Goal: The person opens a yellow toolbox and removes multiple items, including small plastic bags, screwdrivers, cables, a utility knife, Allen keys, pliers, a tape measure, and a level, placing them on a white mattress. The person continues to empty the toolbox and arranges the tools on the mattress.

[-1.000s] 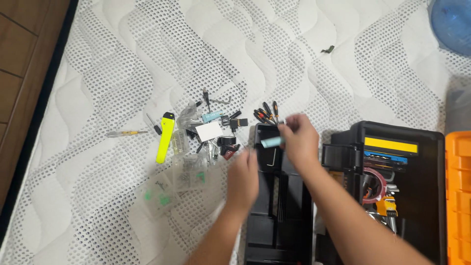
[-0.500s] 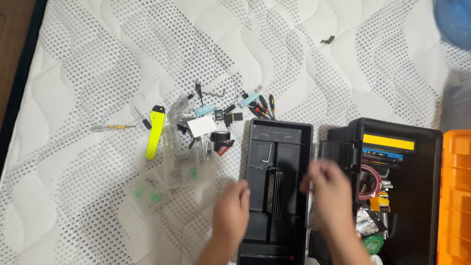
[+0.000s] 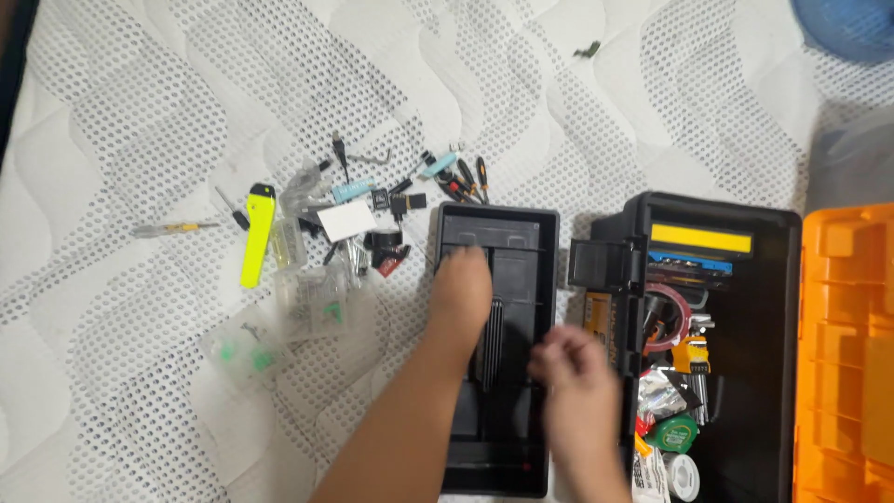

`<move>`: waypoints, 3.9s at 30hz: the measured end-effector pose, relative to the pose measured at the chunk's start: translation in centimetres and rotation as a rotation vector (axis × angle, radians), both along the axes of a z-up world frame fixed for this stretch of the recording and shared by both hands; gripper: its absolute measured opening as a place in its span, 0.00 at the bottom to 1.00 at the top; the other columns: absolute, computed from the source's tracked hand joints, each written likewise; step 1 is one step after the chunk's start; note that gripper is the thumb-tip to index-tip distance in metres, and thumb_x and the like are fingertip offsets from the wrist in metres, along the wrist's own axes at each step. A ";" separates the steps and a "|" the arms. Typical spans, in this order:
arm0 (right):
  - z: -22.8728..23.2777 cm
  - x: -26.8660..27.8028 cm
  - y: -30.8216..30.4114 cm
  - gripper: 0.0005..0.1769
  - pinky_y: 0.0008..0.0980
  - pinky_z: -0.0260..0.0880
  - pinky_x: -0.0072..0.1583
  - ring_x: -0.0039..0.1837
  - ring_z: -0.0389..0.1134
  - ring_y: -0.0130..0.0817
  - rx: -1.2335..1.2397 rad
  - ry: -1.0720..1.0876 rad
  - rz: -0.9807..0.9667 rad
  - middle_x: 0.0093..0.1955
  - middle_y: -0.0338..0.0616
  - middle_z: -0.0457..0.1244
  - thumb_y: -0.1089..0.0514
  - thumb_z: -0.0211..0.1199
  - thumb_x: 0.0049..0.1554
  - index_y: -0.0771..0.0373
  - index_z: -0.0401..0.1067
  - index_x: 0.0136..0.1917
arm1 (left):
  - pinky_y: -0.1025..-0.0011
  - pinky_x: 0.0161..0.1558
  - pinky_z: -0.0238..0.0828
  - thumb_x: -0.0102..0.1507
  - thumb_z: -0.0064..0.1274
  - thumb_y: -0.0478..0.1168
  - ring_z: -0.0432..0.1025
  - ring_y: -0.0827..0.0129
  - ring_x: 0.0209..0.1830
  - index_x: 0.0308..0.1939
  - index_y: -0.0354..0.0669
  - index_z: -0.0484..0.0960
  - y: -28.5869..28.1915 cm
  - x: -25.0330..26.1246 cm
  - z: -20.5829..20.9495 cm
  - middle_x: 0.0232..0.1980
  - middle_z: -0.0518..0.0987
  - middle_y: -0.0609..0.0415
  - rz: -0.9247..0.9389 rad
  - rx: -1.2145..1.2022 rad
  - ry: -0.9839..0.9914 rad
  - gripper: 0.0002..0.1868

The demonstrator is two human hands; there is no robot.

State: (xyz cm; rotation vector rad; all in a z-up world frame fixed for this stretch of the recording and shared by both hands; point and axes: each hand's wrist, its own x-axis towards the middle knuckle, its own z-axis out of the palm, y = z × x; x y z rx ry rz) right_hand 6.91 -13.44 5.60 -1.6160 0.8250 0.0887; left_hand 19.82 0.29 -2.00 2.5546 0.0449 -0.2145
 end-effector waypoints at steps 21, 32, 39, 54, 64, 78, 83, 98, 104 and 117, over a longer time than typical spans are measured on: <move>-11.7 -14.0 0.1 0.23 0.41 0.72 0.64 0.64 0.69 0.55 -0.625 0.465 1.289 0.62 0.65 0.64 0.68 0.59 0.55 0.66 0.72 0.65 | 0.60 0.48 0.79 0.64 0.49 0.32 0.80 0.49 0.47 0.37 0.38 0.85 -1.6 2.5 0.5 0.45 0.84 0.43 0.145 0.088 0.442 0.08; -11.0 -13.2 -0.2 0.24 0.44 0.64 0.69 0.69 0.62 0.46 -0.466 0.415 1.488 0.60 0.52 0.64 0.61 0.65 0.54 0.61 0.72 0.65 | 0.58 0.51 0.77 0.64 0.49 0.30 0.78 0.48 0.53 0.42 0.37 0.83 -0.8 1.8 0.2 0.49 0.82 0.41 0.053 0.099 0.330 0.08; -15.9 -16.5 -0.6 0.13 0.47 0.71 0.61 0.64 0.65 0.49 -0.609 0.323 1.537 0.53 0.54 0.64 0.61 0.60 0.57 0.62 0.80 0.54 | 0.62 0.52 0.77 0.62 0.56 0.33 0.75 0.50 0.56 0.43 0.38 0.85 -1.9 2.3 0.0 0.51 0.82 0.43 0.021 0.236 0.410 0.07; -2.3 -1.0 -2.3 0.19 0.31 0.74 0.41 0.37 0.71 0.27 0.079 0.275 0.434 0.37 0.42 0.71 0.61 0.72 0.51 0.58 0.79 0.57 | 0.56 0.45 0.71 0.54 0.58 0.35 0.76 0.50 0.41 0.43 0.38 0.75 4.1 3.9 3.3 0.37 0.81 0.43 0.142 -0.303 0.052 0.15; 2.0 23.2 2.7 0.28 0.32 0.77 0.43 0.46 0.71 0.29 -0.087 0.030 0.467 0.49 0.40 0.66 0.56 0.66 0.58 0.66 0.63 0.68 | 0.51 0.55 0.70 0.52 0.70 0.43 0.72 0.39 0.55 0.62 0.26 0.69 11.2 9.6 3.1 0.55 0.77 0.29 0.151 -0.374 -0.347 0.40; -12.8 -16.1 -4.2 0.11 0.30 0.71 0.38 0.33 0.68 0.29 0.004 0.098 0.111 0.31 0.43 0.68 0.62 0.71 0.52 0.67 0.76 0.48 | 0.56 0.52 0.73 0.61 0.61 0.43 0.77 0.43 0.52 0.59 0.33 0.76 -1.7 -12.6 4.2 0.48 0.82 0.36 0.395 -0.513 0.340 0.25; -10.7 -15.0 -5.5 0.13 0.27 0.71 0.43 0.40 0.69 0.26 -0.080 -0.149 0.221 0.39 0.42 0.70 0.64 0.71 0.50 0.65 0.77 0.49 | 0.61 0.46 0.75 0.62 0.58 0.41 0.81 0.51 0.44 0.54 0.33 0.79 0.1 -9.6 11.5 0.42 0.84 0.40 0.424 -0.676 0.244 0.19; 8.9 9.8 19.6 0.23 0.53 0.69 0.56 0.53 0.70 0.64 -0.667 -0.001 0.983 0.46 0.67 0.69 0.48 0.59 0.57 0.68 0.69 0.57 | 0.65 0.34 0.73 0.62 0.56 0.39 0.78 0.62 0.29 0.47 0.34 0.81 21.9 -5.2 20.3 0.30 0.82 0.46 0.655 -0.696 0.002 0.13; 6.1 7.7 34.4 0.24 0.54 0.69 0.56 0.53 0.70 0.63 -0.655 -0.074 1.203 0.45 0.67 0.68 0.55 0.63 0.52 0.69 0.67 0.58 | 0.64 0.32 0.74 0.64 0.55 0.40 0.77 0.64 0.28 0.46 0.33 0.80 36.8 -10.1 19.9 0.31 0.82 0.49 0.848 -0.662 0.087 0.13; -2.8 4.1 46.0 0.33 0.46 0.76 0.50 0.46 0.75 0.53 -0.413 0.120 1.426 0.50 0.63 0.72 0.51 0.65 0.56 0.66 0.64 0.71 | 0.56 0.72 0.49 0.64 0.57 0.41 0.45 0.46 0.80 0.79 0.53 0.53 47.1 -21.8 8.0 0.81 0.48 0.42 0.548 -0.327 0.322 0.42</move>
